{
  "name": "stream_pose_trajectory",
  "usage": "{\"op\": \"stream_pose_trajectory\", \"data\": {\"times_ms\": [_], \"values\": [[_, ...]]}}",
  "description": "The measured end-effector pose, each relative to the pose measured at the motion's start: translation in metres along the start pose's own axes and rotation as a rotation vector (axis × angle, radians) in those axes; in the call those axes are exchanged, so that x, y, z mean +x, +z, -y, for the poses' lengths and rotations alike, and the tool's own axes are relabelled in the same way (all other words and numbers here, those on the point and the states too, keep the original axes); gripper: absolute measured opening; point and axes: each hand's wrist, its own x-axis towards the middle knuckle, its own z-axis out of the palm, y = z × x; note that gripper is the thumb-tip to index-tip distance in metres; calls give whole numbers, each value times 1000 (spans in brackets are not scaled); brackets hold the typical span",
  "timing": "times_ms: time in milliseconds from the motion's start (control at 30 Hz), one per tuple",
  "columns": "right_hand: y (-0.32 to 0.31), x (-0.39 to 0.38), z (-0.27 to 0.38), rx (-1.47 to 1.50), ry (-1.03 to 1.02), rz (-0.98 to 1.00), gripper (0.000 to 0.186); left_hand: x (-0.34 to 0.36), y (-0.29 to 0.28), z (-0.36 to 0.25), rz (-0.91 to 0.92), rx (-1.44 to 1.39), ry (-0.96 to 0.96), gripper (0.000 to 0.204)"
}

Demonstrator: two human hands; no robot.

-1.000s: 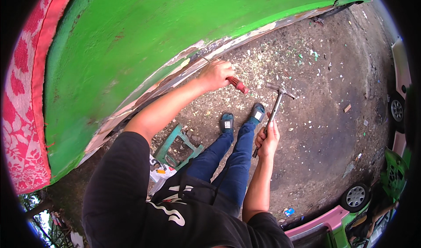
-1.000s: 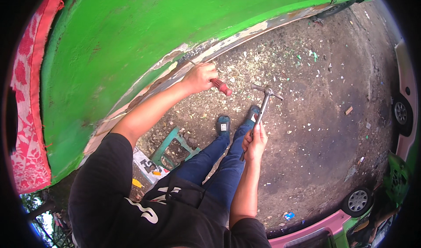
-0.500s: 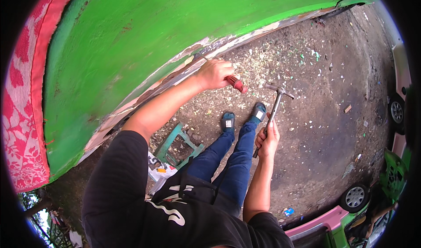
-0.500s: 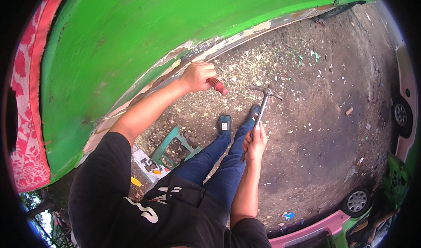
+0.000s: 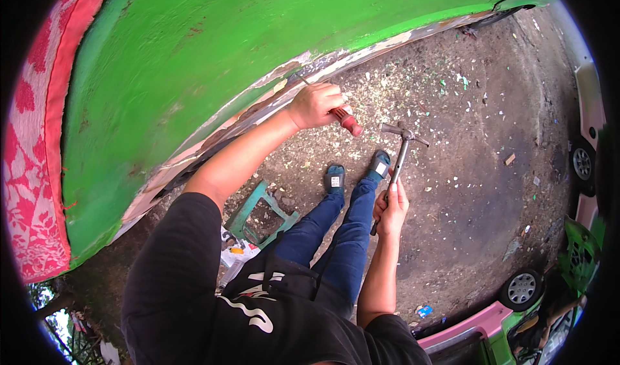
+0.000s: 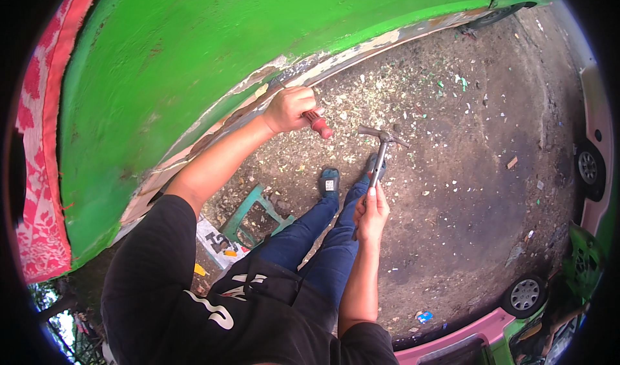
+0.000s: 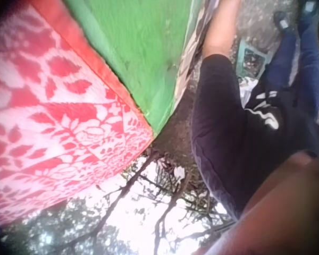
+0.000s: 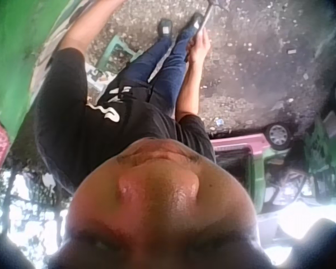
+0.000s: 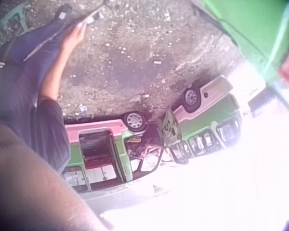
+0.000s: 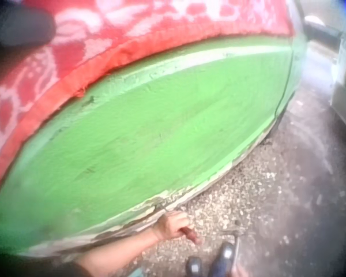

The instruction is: The person uses a hammer and a red-handled tool to repeatedly strike and pry along the lower edge of a green-painted metal panel. The person works along the seam where the green paint meets a pink patterned surface, removing material and debris from the edge.

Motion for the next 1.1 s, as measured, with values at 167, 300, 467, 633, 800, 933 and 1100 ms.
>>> {"op": "stream_pose_trajectory", "data": {"times_ms": [167, 300, 467, 633, 800, 933, 1100], "values": [[5, -6, 6, 15, -24, 4, 40, -9, -1, 3, -21, -33, 47, 32], [7, -8, 6, 7, -36, 9, 40, -10, -5, 3, 29, -6, 29, 28], [7, -10, 4, 10, -38, 36, 40, -8, -4, 4, -26, -43, 41, 33], [8, -15, 7, -7, -60, 34, 40, -9, -5, 5, -23, -40, 35, 34], [5, -17, 10, -40, -86, 62, 41, -7, -8, 2, -46, -43, 47, 34], [7, -16, 7, -45, -91, 60, 41, -7, -10, 3, -27, -59, 47, 34], [7, -21, 2, -130, -229, 19, 43, -6, -8, 9, -45, -78, -9, 32]]}}
